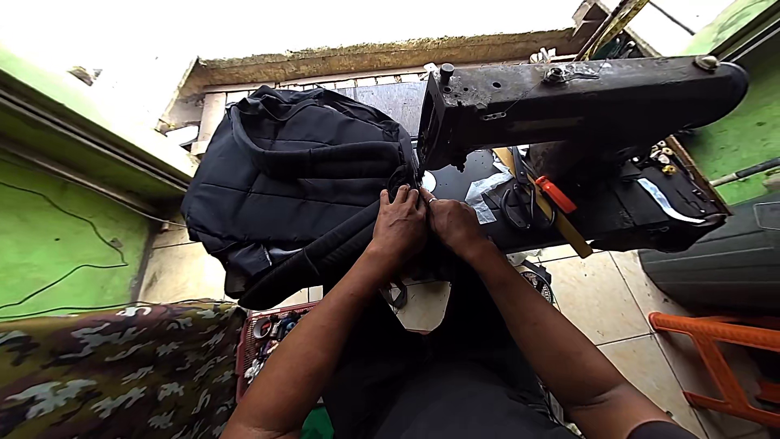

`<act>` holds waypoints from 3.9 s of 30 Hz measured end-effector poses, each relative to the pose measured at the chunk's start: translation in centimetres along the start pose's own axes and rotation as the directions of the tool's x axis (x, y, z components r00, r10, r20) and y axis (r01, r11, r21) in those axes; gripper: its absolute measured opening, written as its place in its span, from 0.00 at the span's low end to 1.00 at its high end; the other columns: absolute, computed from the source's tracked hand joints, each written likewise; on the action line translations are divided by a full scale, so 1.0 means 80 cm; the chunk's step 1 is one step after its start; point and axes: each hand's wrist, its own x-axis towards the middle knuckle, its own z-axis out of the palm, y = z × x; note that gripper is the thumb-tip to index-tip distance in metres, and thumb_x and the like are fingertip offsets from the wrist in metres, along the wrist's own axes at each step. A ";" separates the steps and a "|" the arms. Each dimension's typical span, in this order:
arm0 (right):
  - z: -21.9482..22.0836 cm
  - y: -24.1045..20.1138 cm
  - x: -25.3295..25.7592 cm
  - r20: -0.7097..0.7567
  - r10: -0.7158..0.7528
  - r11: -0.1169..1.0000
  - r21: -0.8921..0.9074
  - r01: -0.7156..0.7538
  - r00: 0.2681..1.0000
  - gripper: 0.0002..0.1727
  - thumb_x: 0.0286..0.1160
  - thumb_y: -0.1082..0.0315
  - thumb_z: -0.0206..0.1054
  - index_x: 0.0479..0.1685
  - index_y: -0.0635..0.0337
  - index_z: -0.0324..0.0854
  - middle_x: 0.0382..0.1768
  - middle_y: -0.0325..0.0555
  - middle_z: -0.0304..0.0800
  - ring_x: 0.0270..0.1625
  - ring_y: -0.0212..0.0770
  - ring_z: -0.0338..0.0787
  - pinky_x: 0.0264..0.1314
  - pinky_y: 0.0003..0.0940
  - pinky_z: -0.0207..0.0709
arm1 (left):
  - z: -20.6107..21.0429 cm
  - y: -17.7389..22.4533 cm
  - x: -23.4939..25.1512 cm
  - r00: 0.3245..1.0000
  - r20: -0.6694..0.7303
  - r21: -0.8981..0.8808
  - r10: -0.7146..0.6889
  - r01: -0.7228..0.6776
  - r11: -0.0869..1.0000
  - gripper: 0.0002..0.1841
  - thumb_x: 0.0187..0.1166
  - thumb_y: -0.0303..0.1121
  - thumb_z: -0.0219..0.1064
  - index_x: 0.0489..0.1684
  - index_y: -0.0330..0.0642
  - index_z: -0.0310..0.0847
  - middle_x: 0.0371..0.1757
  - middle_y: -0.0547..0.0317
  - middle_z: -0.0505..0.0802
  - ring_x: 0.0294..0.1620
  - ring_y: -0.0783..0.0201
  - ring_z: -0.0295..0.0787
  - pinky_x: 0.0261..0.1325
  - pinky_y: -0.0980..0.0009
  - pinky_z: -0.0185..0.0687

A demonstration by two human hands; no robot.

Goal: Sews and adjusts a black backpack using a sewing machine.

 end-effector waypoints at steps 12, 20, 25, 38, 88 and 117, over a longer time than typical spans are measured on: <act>0.007 0.035 -0.082 -0.084 0.066 0.919 0.393 -0.028 0.994 0.28 0.80 0.69 0.64 0.81 0.61 0.73 0.29 0.53 0.88 0.32 0.54 0.88 0.41 0.56 0.81 | -0.019 -0.111 -0.183 0.964 -0.229 -0.127 -0.132 0.105 0.986 0.44 0.63 0.37 0.81 0.85 0.32 0.68 0.66 0.33 0.89 0.65 0.36 0.89 0.68 0.39 0.80; -0.007 0.014 -0.117 -0.217 0.094 0.948 0.318 -0.020 0.972 0.19 0.82 0.64 0.67 0.60 0.70 0.85 0.50 0.63 0.87 0.49 0.59 0.91 0.51 0.54 0.86 | -0.027 -0.132 -0.156 0.958 -0.276 -0.081 -0.076 0.056 0.995 0.34 0.57 0.36 0.80 0.66 0.29 0.80 0.44 0.37 0.93 0.42 0.37 0.93 0.38 0.42 0.85; 0.008 -0.030 -0.099 0.184 0.063 0.587 0.788 -0.185 0.981 0.22 0.87 0.61 0.62 0.71 0.68 0.78 0.51 0.54 0.93 0.48 0.43 0.95 0.60 0.41 0.88 | -0.052 -0.136 -0.138 0.979 -0.155 -0.235 -0.131 0.093 0.968 0.28 0.56 0.29 0.82 0.58 0.32 0.81 0.32 0.42 0.91 0.33 0.40 0.92 0.34 0.39 0.83; 0.007 -0.067 -0.071 0.493 0.162 -0.828 0.539 -0.154 0.855 0.16 0.96 0.62 0.44 0.56 0.61 0.75 0.40 0.50 0.89 0.41 0.44 0.93 0.46 0.40 0.89 | -0.128 -0.112 -0.151 0.930 0.214 -0.727 -0.299 0.356 0.587 0.22 0.51 0.35 0.78 0.49 0.48 0.83 0.32 0.68 0.92 0.30 0.76 0.90 0.33 0.74 0.89; 0.032 0.021 -0.059 -0.301 0.086 0.961 0.276 0.001 0.950 0.38 0.80 0.61 0.68 0.88 0.65 0.63 0.52 0.61 0.89 0.56 0.64 0.89 0.54 0.58 0.83 | 0.029 0.022 -0.052 0.920 -0.392 -0.089 0.007 -0.045 0.995 0.17 0.78 0.43 0.70 0.60 0.47 0.92 0.57 0.59 0.95 0.67 0.55 0.88 0.82 0.54 0.69; -0.005 0.005 -0.059 0.121 -0.015 0.963 0.269 -0.018 0.993 0.29 0.90 0.65 0.51 0.89 0.60 0.65 0.55 0.60 0.94 0.59 0.61 0.92 0.66 0.56 0.79 | 0.014 0.027 -0.050 0.954 -0.297 -0.292 0.042 -0.133 0.947 0.12 0.76 0.20 0.65 0.44 0.44 0.95 0.45 0.57 0.97 0.68 0.53 0.88 0.88 0.49 0.61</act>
